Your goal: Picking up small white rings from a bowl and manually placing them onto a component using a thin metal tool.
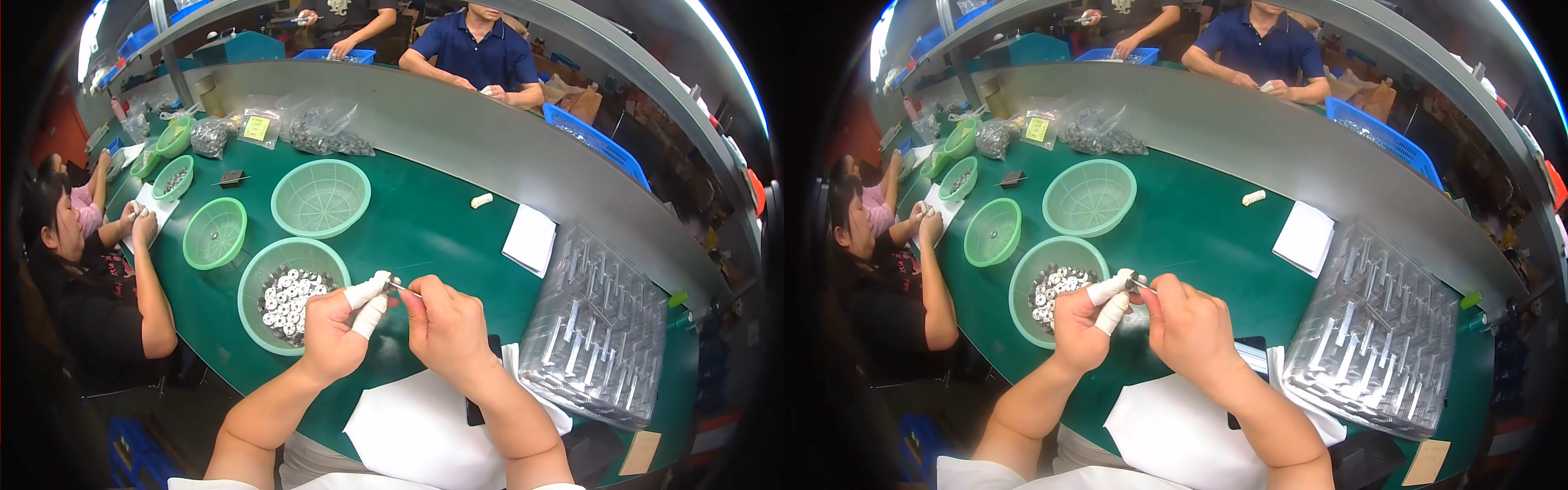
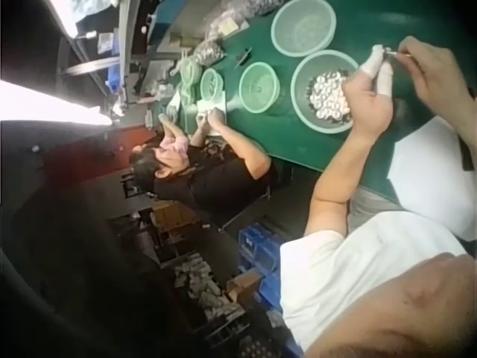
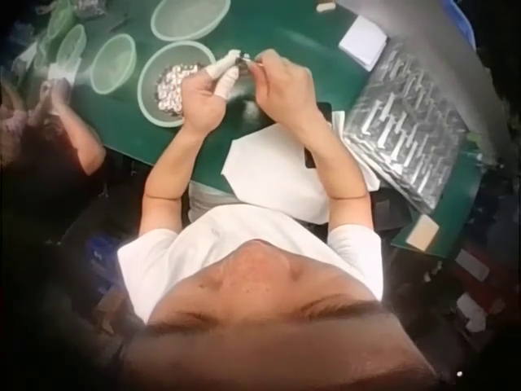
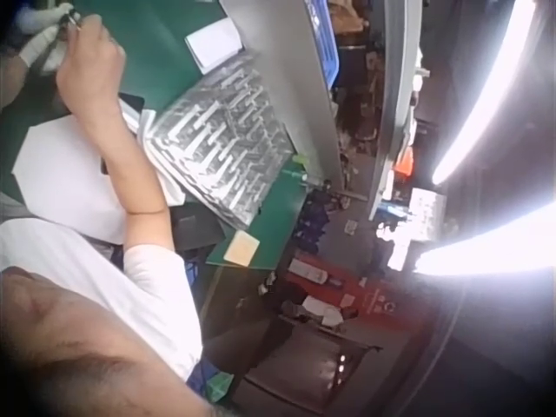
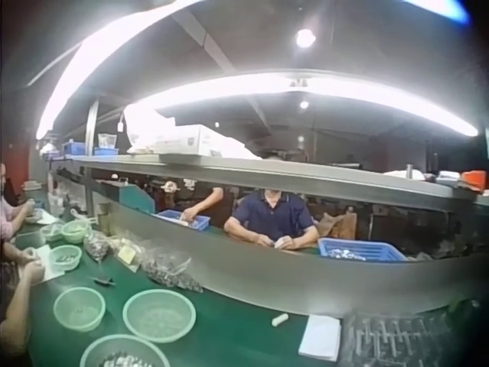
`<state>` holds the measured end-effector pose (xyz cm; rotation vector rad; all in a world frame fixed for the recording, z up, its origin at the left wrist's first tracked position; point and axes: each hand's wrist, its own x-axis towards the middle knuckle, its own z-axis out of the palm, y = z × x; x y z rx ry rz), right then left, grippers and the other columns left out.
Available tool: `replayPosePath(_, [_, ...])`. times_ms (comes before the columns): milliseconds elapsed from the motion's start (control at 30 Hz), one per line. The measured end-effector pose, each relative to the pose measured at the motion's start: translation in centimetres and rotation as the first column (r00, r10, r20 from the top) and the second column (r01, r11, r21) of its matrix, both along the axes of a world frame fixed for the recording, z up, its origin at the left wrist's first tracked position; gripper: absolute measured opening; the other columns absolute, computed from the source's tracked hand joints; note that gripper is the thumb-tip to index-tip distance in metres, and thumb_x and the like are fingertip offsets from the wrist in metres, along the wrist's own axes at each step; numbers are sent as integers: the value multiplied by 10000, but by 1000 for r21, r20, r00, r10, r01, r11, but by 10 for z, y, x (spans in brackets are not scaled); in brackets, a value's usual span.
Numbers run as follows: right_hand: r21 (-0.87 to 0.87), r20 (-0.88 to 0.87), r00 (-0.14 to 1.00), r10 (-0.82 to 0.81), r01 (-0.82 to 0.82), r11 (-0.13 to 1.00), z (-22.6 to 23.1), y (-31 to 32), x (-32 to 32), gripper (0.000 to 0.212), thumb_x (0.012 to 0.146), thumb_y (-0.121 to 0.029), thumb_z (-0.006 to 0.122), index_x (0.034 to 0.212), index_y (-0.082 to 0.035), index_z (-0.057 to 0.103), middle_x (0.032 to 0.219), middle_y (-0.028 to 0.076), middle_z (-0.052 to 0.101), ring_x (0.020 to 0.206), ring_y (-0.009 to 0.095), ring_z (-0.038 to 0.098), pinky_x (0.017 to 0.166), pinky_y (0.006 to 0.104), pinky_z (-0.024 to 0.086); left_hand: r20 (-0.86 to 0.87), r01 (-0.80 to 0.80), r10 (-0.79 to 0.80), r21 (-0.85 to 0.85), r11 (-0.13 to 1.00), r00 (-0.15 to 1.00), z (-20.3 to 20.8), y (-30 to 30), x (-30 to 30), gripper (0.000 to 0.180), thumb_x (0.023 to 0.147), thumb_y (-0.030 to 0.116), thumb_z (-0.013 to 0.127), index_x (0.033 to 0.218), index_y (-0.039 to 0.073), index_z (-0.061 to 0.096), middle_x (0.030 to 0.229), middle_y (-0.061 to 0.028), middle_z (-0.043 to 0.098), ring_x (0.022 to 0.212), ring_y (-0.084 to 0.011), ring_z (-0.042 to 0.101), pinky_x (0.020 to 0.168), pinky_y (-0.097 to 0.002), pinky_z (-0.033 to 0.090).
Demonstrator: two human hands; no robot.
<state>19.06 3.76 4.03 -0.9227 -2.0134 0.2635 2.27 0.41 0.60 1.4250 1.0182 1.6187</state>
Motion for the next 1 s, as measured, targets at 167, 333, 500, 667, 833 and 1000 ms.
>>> replayPosePath(167, [-114,-50,998,37,-43,993,2,4,3,130,934,-55,686,871,-17,580,675,133,616,518,289,590,479,356,444,90,104,-94,-120,987,992,-2,-1,-3,299,968,-55,619,1258,-28,687,1109,-112,742,964,-162,716,833,-275,580])
replayPosePath(333, [-152,-66,995,79,-88,984,3,6,5,124,942,-53,674,870,-17,580,674,138,612,521,294,583,486,357,438,66,82,-77,-83,993,995,-7,1,-1,301,975,-49,615,1269,-30,673,1130,-130,734,981,-177,716,832,-272,576])
replayPosePath(500, [-263,-130,979,154,-184,947,10,7,14,127,961,-75,652,875,-22,576,676,141,618,525,307,588,491,377,440,122,227,-210,-145,963,970,1,1,-11,325,1050,90,544,1350,-29,576,1168,-146,703,963,-201,701,819,-297,549])
replayPosePath(667, [-64,214,976,41,-28,998,17,0,20,127,885,-69,687,891,-46,562,734,116,597,666,328,645,558,437,498,498,543,-367,-271,795,786,0,9,-7,555,1114,410,335,1418,-31,484,1229,-158,639,986,-230,649,865,-341,529])
replayPosePath(833, [-86,293,953,74,-51,995,14,2,22,152,837,-68,706,897,-56,566,766,109,588,742,339,652,611,448,518,702,644,-250,-374,668,667,-5,9,2,475,1104,349,401,1401,-5,510,1224,-126,638,1032,-221,635,914,-363,529])
replayPosePath(1000, [-131,185,970,160,-137,982,36,2,25,112,857,-50,701,911,-49,603,784,122,608,723,323,649,607,430,506,509,415,-203,-347,841,836,4,9,-12,364,1080,137,470,1416,-1,464,1322,-173,618,1106,-227,651,969,-356,529])
